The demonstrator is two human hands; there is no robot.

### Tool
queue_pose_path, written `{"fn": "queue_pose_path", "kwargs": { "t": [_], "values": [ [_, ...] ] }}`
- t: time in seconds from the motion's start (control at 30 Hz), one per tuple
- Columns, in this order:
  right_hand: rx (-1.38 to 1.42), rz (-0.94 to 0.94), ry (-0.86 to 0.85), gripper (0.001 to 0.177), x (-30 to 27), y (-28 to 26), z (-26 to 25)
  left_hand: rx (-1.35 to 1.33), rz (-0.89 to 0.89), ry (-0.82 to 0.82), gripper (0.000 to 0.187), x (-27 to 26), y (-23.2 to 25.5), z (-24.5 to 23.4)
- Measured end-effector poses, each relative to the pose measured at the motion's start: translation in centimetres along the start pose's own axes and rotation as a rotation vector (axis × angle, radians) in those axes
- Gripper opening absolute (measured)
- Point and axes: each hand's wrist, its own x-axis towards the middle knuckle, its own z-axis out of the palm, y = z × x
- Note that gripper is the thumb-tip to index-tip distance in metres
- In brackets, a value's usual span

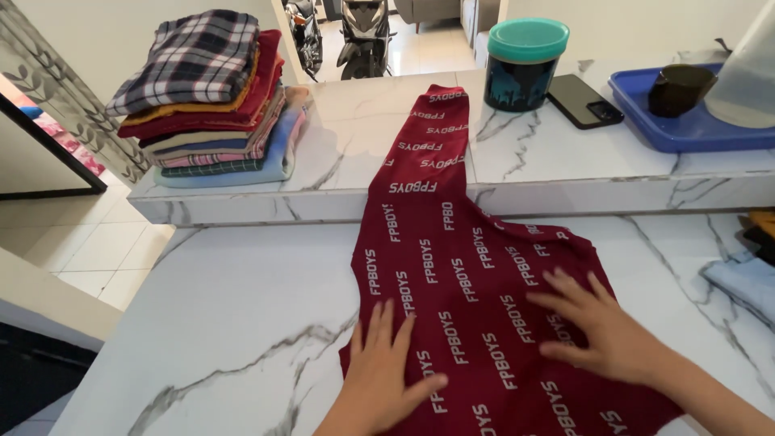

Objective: Folding various items of clothing on a counter.

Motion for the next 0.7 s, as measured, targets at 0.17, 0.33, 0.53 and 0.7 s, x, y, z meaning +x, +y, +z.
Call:
{"fn": "queue_pose_path", "kwargs": {
  "t": [0.17,0.33,0.53,0.7],
  "values": [
    [-0.168,0.032,0.066,0.078,3.7,1.0,0.7,0.012,0.295,0.223,0.089,6.2,-2.5,1.2],
    [-0.262,0.267,0.056,0.083,3.4,4.6,1.0,0.182,0.038,0.195,0.088,8.3,-7.0,-0.8],
    [0.120,0.104,0.084,0.081,-2.4,4.5,-0.2,0.405,0.252,0.484,0.060,3.8,-8.2,0.4],
    [0.071,0.038,-0.125,0.054,-8.2,4.6,-0.4,-0.036,0.742,0.195,0.026,-5.8,-3.9,-2.2]
  ]
}}
